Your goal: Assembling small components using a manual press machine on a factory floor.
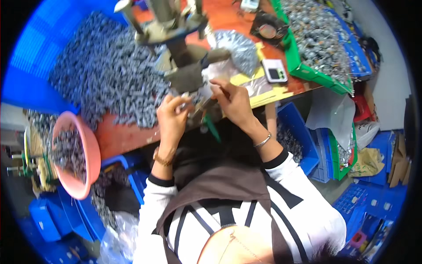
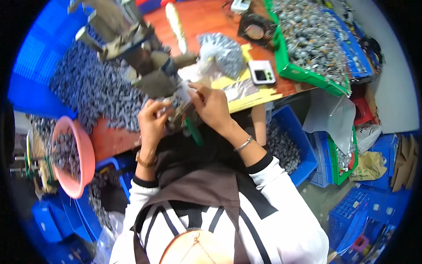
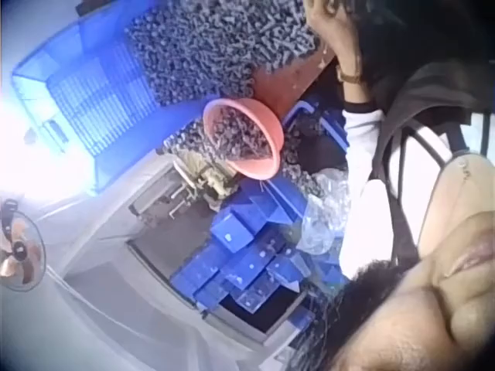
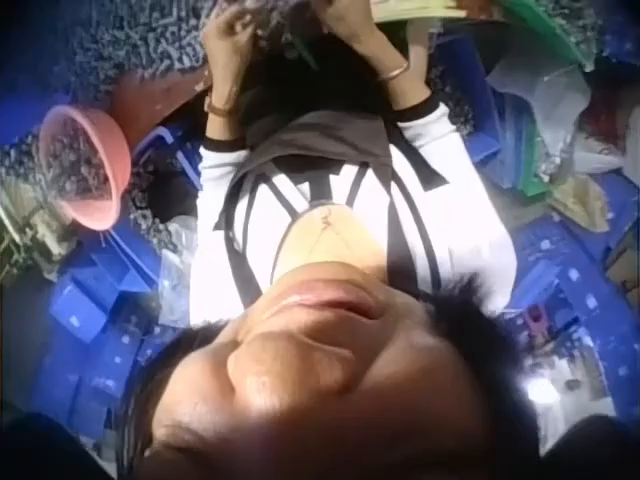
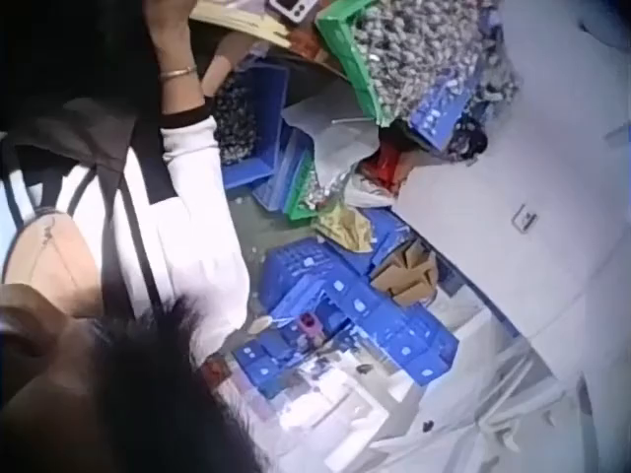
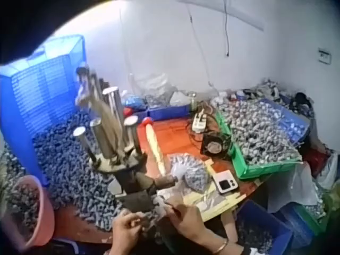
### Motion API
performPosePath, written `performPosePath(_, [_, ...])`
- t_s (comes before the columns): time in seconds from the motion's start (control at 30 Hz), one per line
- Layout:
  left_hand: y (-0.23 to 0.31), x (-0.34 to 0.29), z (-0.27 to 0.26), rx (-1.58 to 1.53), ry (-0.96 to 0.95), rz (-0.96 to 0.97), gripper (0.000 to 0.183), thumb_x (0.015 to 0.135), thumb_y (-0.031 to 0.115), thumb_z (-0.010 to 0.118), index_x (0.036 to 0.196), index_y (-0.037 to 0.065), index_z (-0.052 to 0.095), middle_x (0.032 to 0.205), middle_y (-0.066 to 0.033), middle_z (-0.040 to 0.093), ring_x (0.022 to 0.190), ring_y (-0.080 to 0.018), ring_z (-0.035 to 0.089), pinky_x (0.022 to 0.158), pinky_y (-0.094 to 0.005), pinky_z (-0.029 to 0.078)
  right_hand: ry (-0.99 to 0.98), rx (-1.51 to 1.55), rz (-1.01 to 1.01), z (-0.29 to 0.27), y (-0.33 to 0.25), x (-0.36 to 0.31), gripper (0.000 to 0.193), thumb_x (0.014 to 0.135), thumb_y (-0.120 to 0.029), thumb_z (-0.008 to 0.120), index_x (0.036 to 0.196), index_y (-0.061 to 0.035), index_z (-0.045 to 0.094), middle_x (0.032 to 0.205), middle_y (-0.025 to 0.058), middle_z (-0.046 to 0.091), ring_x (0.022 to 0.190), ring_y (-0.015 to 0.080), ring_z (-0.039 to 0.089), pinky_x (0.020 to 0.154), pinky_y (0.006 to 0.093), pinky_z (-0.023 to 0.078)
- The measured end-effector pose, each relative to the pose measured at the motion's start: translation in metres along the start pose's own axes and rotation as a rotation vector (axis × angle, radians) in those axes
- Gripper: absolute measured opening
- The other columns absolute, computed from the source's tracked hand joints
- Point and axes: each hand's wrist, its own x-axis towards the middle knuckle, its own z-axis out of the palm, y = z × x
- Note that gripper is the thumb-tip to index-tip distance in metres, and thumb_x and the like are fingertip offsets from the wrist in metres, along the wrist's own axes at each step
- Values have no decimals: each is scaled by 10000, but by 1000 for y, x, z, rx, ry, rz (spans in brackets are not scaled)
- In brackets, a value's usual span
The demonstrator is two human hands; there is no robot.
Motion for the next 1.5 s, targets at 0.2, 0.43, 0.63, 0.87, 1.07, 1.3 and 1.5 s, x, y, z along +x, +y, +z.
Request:
performPosePath(0.2, [0,3,2,16,5,109,195,662,26,738,854,36,704,659,-84,455,582,-192,459,526,-325,349,-56,854,168,-36,-22,148,291,944,-233,552,1138,-25,614,897,46,659,787,125,620,690,260,496])
performPosePath(0.43, [9,-2,10,-11,100,35,158,689,-29,696,840,16,678,693,-83,468,609,-209,458,557,-332,350,202,660,-616,-59,-139,113,268,858,-189,634,1074,-33,609,945,37,623,795,133,589,706,283,466])
performPosePath(0.63, [0,-2,11,-46,25,39,132,761,-10,681,891,6,689,723,-67,467,604,-164,432,540,-287,339,199,156,-853,-48,-65,-49,295,743,-141,769,649,-75,497,740,38,563,778,248,593,823,455,465])
performPosePath(0.87, [12,-29,-7,555,-76,4,242,911,205,555,826,-2,648,636,-186,572,551,-335,535,521,-412,400,411,419,-643,-80,-125,30,199,764,-153,754,869,-44,625,892,67,655,783,174,613,705,283,471])
performPosePath(1.07, [75,-60,-26,-324,-410,-197,112,862,-8,551,856,-47,656,583,-23,511,540,-69,472,484,-229,332,356,451,-232,-62,-28,22,93,866,-85,625,864,5,650,792,35,655,710,69,591,648,230,469])
performPosePath(1.3, [-4,-49,-190,-923,534,-246,294,968,256,489,1100,17,597,855,-38,567,654,-75,515,579,-161,413,509,212,31,-186,37,6,83,867,-62,613,838,4,653,742,27,648,655,59,578,598,225,474])
performPosePath(1.5, [-111,-20,-299,-425,742,-448,455,968,290,472,1241,-72,509,1229,-150,550,1098,-242,542,937,-309,432,939,-637,-71,-354,90,64,116,840,-144,594,857,-74,684,790,131,687,702,256,675,636,339,514])
